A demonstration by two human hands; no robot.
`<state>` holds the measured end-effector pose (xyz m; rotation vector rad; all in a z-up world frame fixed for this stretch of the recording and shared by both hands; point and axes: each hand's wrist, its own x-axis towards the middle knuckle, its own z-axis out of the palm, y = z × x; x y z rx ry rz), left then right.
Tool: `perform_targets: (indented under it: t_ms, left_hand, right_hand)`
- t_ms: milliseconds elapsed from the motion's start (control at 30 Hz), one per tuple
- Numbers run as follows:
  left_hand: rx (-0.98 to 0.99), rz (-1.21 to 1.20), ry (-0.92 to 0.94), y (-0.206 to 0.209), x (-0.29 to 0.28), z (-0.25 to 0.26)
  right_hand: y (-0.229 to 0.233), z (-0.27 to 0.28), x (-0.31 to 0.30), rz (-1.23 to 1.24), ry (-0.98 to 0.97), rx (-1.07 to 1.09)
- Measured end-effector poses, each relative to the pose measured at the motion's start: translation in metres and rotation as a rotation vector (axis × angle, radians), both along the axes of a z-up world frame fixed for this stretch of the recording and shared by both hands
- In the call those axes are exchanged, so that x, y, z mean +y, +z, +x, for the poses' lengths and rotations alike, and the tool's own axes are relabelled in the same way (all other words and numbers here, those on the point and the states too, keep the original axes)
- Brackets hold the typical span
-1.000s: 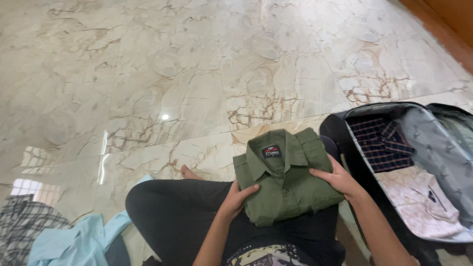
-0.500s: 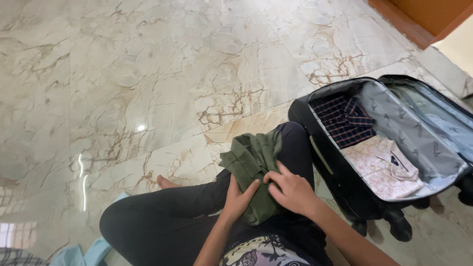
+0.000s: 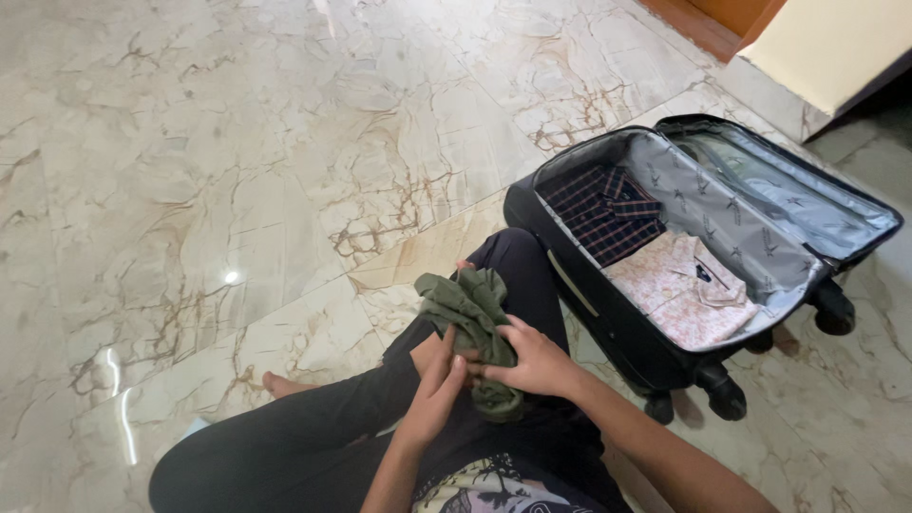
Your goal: The person folds a green shirt by hand while sitting on the floor, laying it flat, folding in the sleeves and sides, and finally placing the folded shirt into an open suitcase.
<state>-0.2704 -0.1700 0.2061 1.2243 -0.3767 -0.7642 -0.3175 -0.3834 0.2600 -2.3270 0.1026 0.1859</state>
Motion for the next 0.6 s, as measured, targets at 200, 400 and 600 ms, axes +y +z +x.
perform_targets:
  t_ms: [200,400,600]
  left_hand:
    - [0.018,-0.074,-0.092,0.018,0.011,0.006]
    - [-0.176,0.139,0.111,-0.016,0.043,0.032]
    - [-0.933,0.782,0.425,-0.057,0.078,0.047]
  right_hand:
    - [-0.047,0.008,-0.028,0.247,0.065,-0.184]
    - [-0.098,0.021,-0.068,0.648,-0.415,0.348]
    - [-0.112,0.015,-0.126,0.929,-0.509,0.172]
